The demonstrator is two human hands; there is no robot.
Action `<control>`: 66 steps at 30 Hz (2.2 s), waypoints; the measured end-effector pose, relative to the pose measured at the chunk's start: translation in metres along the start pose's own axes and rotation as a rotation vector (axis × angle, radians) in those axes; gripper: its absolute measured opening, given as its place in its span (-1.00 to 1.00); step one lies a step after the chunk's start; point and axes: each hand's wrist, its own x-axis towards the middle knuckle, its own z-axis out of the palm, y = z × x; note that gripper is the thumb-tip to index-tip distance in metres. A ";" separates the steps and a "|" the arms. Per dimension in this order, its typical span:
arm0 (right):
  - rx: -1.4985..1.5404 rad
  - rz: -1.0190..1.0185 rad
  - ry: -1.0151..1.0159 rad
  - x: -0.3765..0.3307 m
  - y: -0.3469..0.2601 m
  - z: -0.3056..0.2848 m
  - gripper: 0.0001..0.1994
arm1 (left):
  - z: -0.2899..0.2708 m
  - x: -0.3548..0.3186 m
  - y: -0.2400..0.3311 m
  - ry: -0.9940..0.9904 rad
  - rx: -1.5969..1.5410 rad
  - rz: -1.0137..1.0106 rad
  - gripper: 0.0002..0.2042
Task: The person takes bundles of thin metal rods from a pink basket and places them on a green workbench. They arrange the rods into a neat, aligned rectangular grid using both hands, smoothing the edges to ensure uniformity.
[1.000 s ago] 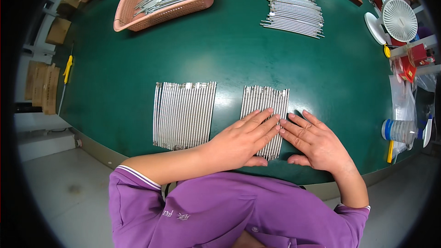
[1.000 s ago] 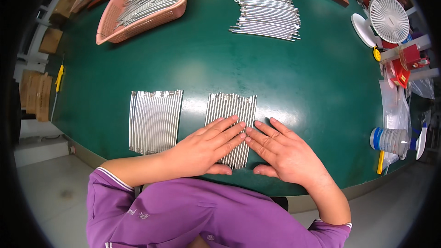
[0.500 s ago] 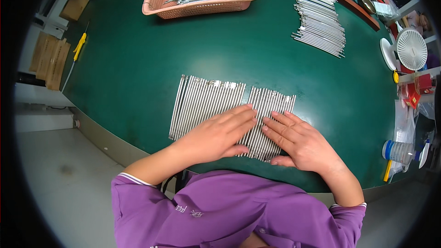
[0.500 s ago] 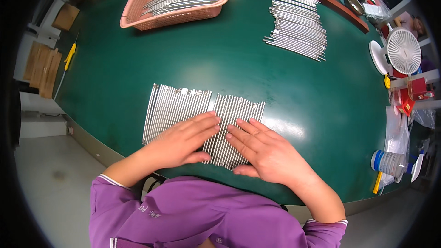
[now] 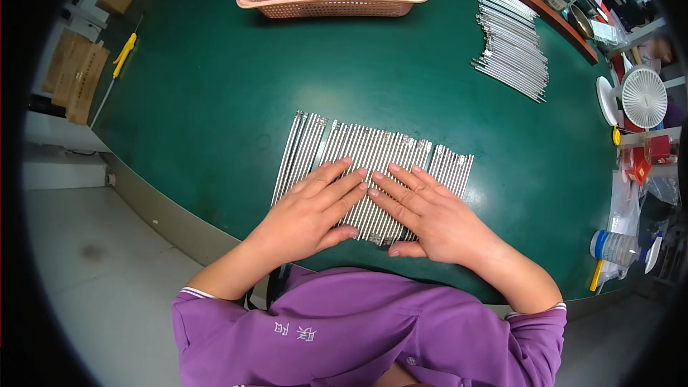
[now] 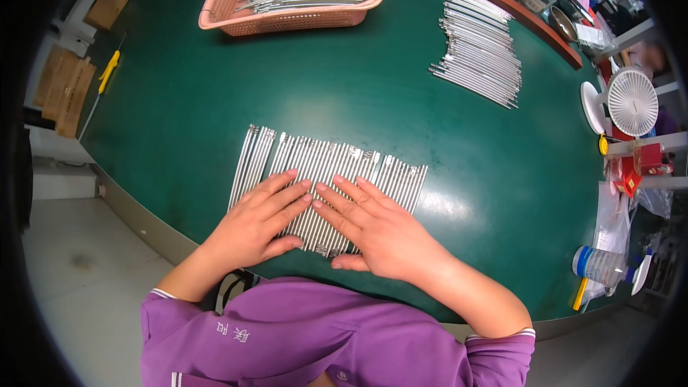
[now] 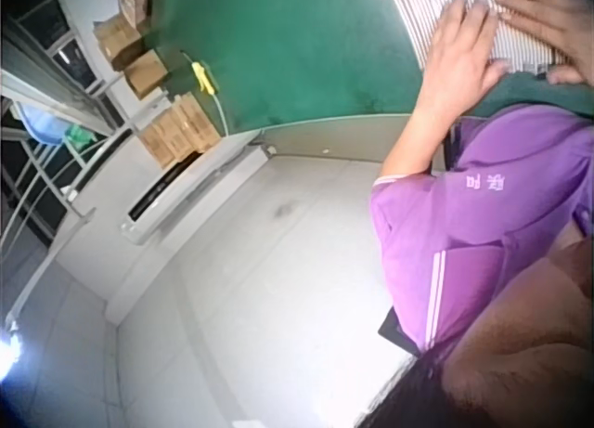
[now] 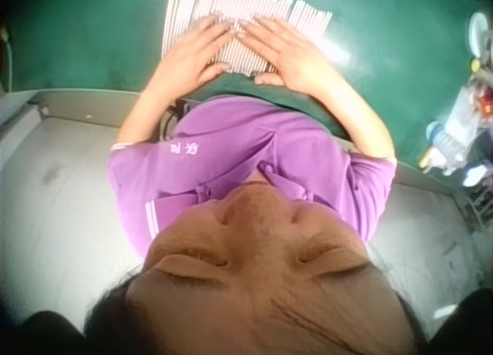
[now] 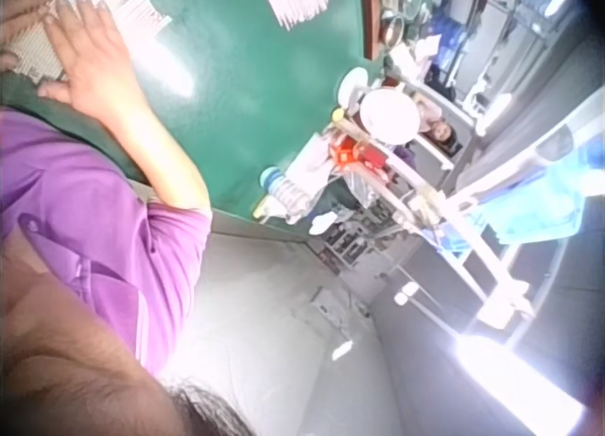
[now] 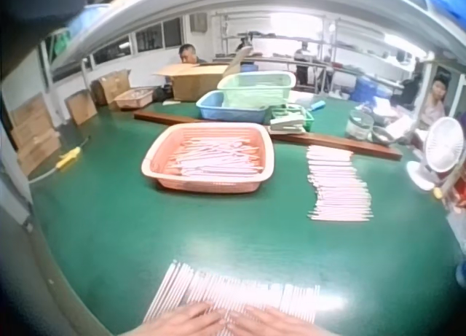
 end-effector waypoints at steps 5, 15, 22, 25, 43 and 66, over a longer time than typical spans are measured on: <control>-0.007 0.061 -0.034 -0.023 0.002 -0.004 -0.13 | 0.010 0.013 0.013 -0.021 -0.027 0.062 -0.31; -0.046 0.167 -0.052 -0.076 0.010 -0.011 -0.17 | 0.031 0.036 0.037 -0.118 -0.110 0.159 -0.24; -0.084 0.182 -0.051 -0.081 0.011 -0.018 -0.21 | 0.032 0.042 0.042 -0.129 -0.130 0.212 -0.22; -0.089 0.167 -0.045 -0.072 0.011 -0.013 -0.21 | 0.032 0.036 0.035 -0.118 -0.144 0.195 -0.22; -0.128 -0.010 -0.025 0.032 -0.004 -0.001 -0.24 | -0.014 -0.046 -0.031 0.334 0.090 -0.345 -0.48; -0.032 -0.186 0.054 0.134 -0.037 0.033 -0.31 | -0.025 -0.080 -0.052 0.387 0.096 -0.367 -0.57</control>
